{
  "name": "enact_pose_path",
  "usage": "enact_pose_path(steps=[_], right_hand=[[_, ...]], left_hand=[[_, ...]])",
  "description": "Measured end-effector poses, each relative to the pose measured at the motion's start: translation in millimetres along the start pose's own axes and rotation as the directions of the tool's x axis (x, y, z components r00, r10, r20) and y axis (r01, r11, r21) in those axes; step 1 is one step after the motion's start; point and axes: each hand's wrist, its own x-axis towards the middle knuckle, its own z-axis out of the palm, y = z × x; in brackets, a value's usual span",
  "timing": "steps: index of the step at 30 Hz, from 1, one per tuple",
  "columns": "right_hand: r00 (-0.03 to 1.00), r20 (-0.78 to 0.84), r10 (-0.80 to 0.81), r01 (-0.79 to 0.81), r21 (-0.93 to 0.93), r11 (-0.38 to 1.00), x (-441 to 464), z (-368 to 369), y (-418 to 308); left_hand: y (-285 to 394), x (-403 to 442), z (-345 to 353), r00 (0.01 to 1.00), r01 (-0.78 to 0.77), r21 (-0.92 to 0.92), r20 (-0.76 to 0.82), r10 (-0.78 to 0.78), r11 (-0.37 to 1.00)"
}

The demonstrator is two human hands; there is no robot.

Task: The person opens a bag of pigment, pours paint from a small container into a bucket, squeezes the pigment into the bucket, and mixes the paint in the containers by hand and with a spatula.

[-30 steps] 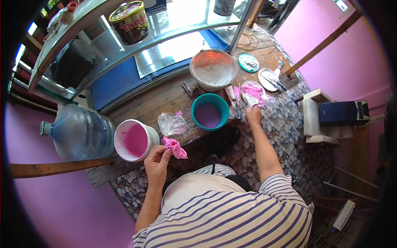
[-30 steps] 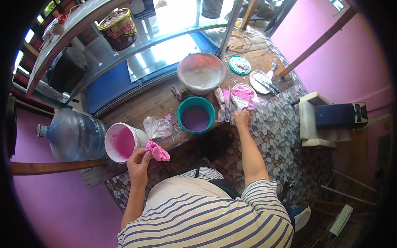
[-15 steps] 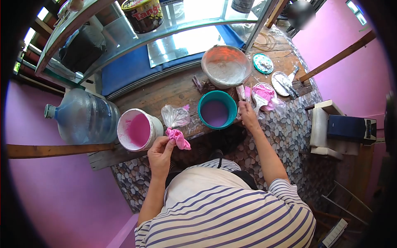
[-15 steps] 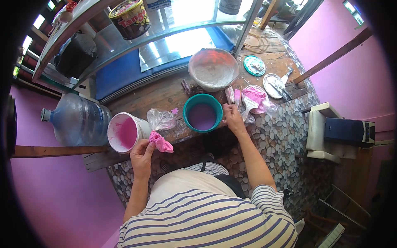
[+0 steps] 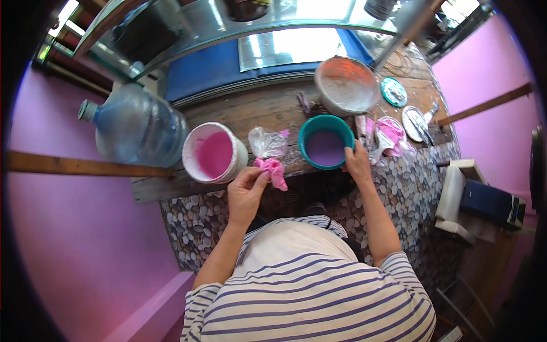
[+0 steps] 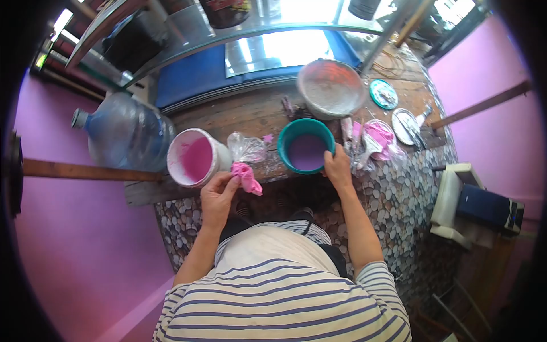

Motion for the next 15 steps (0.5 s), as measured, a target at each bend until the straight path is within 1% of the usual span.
enact_pose_path(steps=[3, 4, 6, 7, 9, 10, 11, 13, 14, 15], right_hand=[[0.999, 0.016, 0.029, -0.029, -0.021, 0.999, -13.7, -6.3, -24.0], [0.996, -0.022, -0.083, 0.081, -0.071, 0.994, -16.5, -8.2, -26.8], [0.996, -0.033, -0.082, 0.079, -0.066, 0.995, -24.3, -13.7, -43.2], [0.996, -0.051, -0.075, 0.071, -0.061, 0.996, -30.1, -16.1, -55.5], [0.994, -0.070, -0.087, 0.081, -0.082, 0.993, -43.3, -20.0, -83.5], [0.992, -0.088, -0.094, 0.085, -0.102, 0.991, -45.2, -20.5, -94.1], [0.990, -0.086, -0.109, 0.099, -0.112, 0.989, -43.1, -22.4, -99.0], [0.982, -0.113, -0.152, 0.135, -0.146, 0.980, -42.9, -25.6, -107.8], [0.987, -0.081, -0.141, 0.136, -0.067, 0.988, -44.4, -27.4, -118.6], [0.986, -0.082, -0.146, 0.141, -0.068, 0.988, -46.8, -25.7, -130.7]], left_hand=[[2.9, 2.9, -3.8, 0.999, -0.041, -0.018, 0.018, 0.041, 0.999], [4.5, 4.7, -5.6, 0.999, -0.045, -0.018, 0.006, 0.045, 0.999], [10.5, 10.6, -12.0, 1.000, -0.013, -0.097, 0.027, 0.015, 0.995], [20.8, 15.1, -16.1, 0.999, -0.018, -0.099, 0.027, 0.020, 0.995], [48.4, 25.7, -23.7, 0.995, -0.063, -0.074, 0.079, 0.069, 0.995], [59.7, 33.2, -29.6, 0.988, -0.112, -0.110, 0.098, 0.123, 0.988], [73.8, 41.1, -35.8, 0.987, -0.122, -0.122, 0.090, 0.133, 0.985], [104.1, 53.4, -50.1, 0.955, -0.264, -0.120, 0.106, 0.276, 0.957], [116.3, 57.9, -58.1, 0.955, -0.265, -0.125, 0.104, 0.278, 0.956], [128.5, 62.8, -67.3, 0.957, -0.260, -0.143, 0.098, 0.275, 0.955]])
